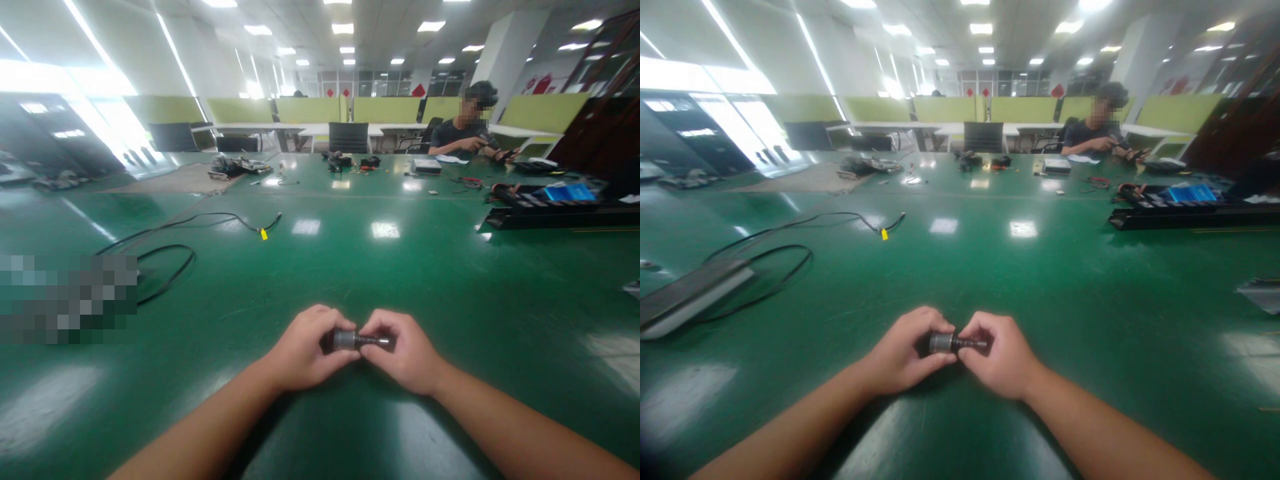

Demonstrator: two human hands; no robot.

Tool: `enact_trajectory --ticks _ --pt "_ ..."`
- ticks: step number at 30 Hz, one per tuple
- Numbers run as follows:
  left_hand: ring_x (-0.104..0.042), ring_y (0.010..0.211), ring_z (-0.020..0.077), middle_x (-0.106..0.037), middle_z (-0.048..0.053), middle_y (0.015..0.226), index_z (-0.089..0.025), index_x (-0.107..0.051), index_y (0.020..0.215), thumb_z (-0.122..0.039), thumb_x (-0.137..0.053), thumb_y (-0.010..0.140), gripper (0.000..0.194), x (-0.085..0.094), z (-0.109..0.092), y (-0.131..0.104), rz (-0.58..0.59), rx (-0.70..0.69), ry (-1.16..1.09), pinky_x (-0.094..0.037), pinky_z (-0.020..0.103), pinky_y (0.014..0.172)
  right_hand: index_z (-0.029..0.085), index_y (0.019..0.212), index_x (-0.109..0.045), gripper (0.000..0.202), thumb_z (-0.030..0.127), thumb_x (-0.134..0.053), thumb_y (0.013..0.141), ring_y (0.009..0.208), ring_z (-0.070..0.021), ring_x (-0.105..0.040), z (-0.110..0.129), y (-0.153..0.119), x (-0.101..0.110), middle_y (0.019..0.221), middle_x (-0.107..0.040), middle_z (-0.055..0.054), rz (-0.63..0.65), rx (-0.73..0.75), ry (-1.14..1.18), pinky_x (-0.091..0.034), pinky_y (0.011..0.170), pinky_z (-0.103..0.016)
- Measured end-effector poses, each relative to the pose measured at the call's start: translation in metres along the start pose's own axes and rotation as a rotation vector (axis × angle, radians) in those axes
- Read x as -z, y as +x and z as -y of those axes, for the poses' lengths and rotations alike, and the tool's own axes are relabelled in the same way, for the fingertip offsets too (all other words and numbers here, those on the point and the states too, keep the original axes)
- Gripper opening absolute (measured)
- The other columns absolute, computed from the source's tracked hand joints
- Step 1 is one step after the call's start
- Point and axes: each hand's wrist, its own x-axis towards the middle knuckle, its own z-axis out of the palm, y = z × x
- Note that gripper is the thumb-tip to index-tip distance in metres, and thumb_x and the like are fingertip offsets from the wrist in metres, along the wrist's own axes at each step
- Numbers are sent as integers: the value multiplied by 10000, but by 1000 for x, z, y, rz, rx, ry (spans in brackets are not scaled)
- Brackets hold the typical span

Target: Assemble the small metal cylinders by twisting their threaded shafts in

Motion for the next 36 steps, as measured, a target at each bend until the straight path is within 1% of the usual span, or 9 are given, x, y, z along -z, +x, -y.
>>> enact_trajectory --ticks 8,15,24,30,36 --pt "-587 837 167 -648 15 887 -215 -608 1007 -345 -735 818 263 0 2 -1 -3 1 -9 -431 297 777 161 795 -651 68 142 -654 730 661 -151 -568 -1 0 0 732 -632 -15 10 -8 20 -424 604 -243" --pt "-597 833 171 -662 21 892 -209 -616 1005 -357 -736 817 268 0 1 0 -10 -3 -6 -440 303 774 164 780 -649 64 150 -675 723 666 -153 -563 -1 1 0 723 -625 -11 -1 5 -15 -421 605 -241" --pt "-599 842 181 -666 43 895 -194 -625 1002 -372 -715 831 262 0 0 1 -10 0 -1 -450 310 777 172 775 -627 60 164 -678 743 660 -147 -559 2 0 0 722 -624 -5 7 -11 -12 -424 602 -236" --pt "-596 842 172 -657 25 890 -206 -613 1002 -343 -732 820 257 0 1 1 -8 -6 -1 -446 303 786 176 770 -625 62 165 -681 745 664 -146 -558 0 0 0 720 -625 -3 12 -11 -25 -423 601 -233" --pt "-590 834 176 -650 26 889 -206 -607 1002 -355 -724 829 256 1 -1 1 6 3 8 -440 303 770 169 767 -624 63 175 -683 746 674 -151 -557 1 1 1 722 -620 -7 8 -7 -34 -421 604 -237"
